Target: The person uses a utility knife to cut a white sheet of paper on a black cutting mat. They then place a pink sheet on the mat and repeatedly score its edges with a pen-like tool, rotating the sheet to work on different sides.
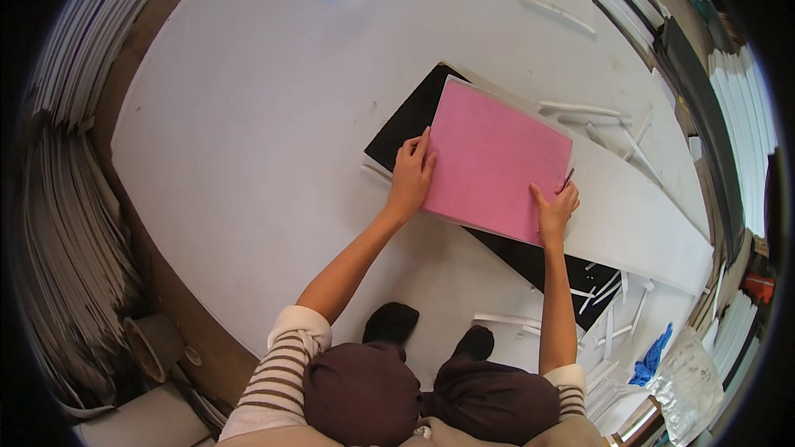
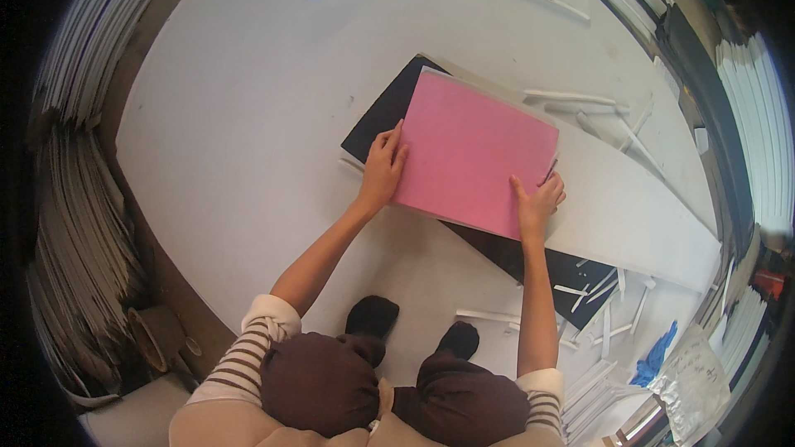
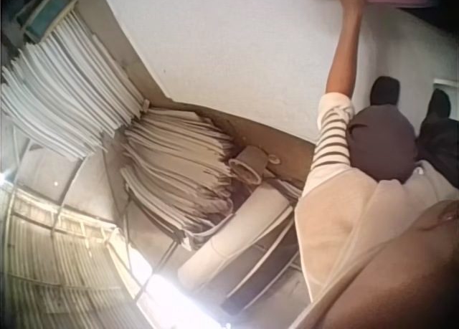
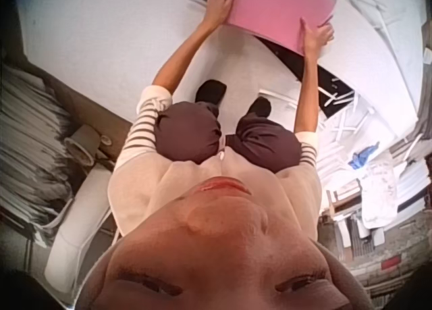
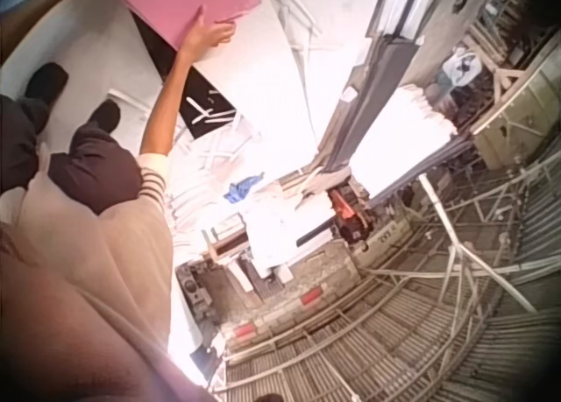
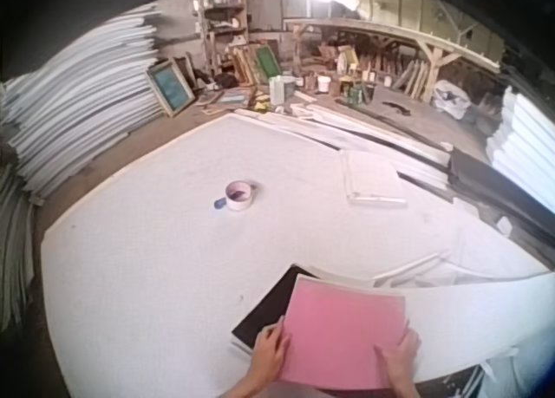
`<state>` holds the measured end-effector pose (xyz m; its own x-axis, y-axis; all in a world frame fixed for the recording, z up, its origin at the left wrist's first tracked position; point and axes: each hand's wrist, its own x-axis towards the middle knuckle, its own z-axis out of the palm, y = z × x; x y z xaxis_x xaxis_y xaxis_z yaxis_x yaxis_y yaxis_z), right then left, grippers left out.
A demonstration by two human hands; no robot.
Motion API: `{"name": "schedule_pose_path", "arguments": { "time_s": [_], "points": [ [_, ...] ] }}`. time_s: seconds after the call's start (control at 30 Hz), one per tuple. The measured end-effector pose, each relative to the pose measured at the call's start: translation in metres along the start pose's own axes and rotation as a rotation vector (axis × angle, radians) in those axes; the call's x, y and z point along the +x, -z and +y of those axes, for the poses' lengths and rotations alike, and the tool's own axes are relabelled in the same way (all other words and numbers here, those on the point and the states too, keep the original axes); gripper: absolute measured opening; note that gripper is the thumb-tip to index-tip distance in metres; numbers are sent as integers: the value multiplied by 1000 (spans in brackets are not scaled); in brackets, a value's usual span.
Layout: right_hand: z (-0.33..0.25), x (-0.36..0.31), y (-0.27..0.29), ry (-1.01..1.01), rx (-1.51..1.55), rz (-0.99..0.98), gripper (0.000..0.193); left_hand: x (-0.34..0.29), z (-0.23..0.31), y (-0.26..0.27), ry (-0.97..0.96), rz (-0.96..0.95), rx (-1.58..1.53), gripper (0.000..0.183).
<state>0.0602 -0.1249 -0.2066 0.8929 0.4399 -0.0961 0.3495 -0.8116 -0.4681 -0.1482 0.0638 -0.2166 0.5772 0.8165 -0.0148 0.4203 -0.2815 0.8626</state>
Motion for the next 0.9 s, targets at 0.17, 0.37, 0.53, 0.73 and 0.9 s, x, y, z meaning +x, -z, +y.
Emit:
{"name": "schedule_pose_path", "arguments": {
  "time_s": [0.17, 0.37, 0.53, 0.73, 0.9],
  "points": [
    [4, 3, -2, 50, 9, 28, 80, 0, 1, -3, -60, 42, 88, 50],
    [3, 14, -3, 80, 20, 64, 72, 14, 12, 1, -9, -22, 132, 51],
    [1, 15, -6, 112, 41, 112, 59, 16, 12, 3, 30, -44, 166, 51],
    [0, 16, -1, 43, -8, 14, 75, 17, 14, 2, 19, -54, 232, 52],
    [0, 21, 0, 93, -46, -7, 69, 21, 12, -1, 24, -73, 325, 53]
  ]
}}
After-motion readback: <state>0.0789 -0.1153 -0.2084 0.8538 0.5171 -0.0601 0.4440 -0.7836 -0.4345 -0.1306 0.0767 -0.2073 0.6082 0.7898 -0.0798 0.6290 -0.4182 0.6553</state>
